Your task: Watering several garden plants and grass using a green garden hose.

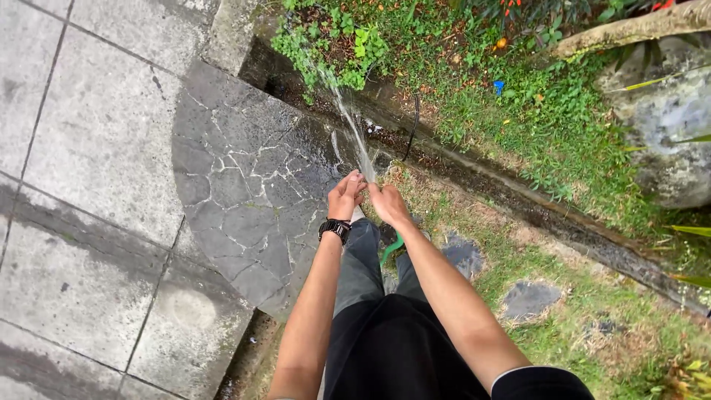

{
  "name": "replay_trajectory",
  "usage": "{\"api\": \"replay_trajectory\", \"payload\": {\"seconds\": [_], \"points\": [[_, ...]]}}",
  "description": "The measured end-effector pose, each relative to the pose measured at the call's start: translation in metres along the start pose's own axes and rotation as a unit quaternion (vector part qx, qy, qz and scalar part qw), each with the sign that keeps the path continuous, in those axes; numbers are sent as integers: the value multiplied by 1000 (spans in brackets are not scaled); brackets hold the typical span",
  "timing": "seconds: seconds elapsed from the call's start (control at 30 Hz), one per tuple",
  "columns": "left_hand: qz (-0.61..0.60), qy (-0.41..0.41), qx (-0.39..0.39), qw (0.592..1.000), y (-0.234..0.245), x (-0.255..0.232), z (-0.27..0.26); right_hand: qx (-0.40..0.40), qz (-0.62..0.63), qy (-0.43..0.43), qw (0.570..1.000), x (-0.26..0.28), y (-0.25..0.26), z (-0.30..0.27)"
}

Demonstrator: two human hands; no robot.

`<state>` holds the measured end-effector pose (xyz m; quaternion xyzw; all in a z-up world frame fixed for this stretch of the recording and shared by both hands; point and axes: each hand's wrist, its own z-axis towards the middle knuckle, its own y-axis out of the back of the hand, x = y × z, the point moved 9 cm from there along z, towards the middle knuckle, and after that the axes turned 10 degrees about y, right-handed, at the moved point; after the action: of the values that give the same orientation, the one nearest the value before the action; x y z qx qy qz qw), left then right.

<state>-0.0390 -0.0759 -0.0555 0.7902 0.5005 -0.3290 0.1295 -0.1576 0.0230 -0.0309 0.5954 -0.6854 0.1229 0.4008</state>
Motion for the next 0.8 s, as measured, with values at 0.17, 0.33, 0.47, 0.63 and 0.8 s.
{"api": "replay_trajectory", "payload": {"seconds": [0.17,0.33,0.47,0.63,0.8], "points": [[18,22,18,999,2,-7,2,-39,-20,-47,998,-18,5,-3],[28,30,35,999,3,-10,8,-37,-24,-83,996,-8,7,-13],[43,26,36,998,2,-24,3,-34,-8,-93,995,-16,-1,-6],[52,24,32,998,8,-29,3,-32,23,-79,996,-18,-8,-1],[15,26,33,999,21,-17,11,-49,20,-64,997,5,-2,-3]]}}
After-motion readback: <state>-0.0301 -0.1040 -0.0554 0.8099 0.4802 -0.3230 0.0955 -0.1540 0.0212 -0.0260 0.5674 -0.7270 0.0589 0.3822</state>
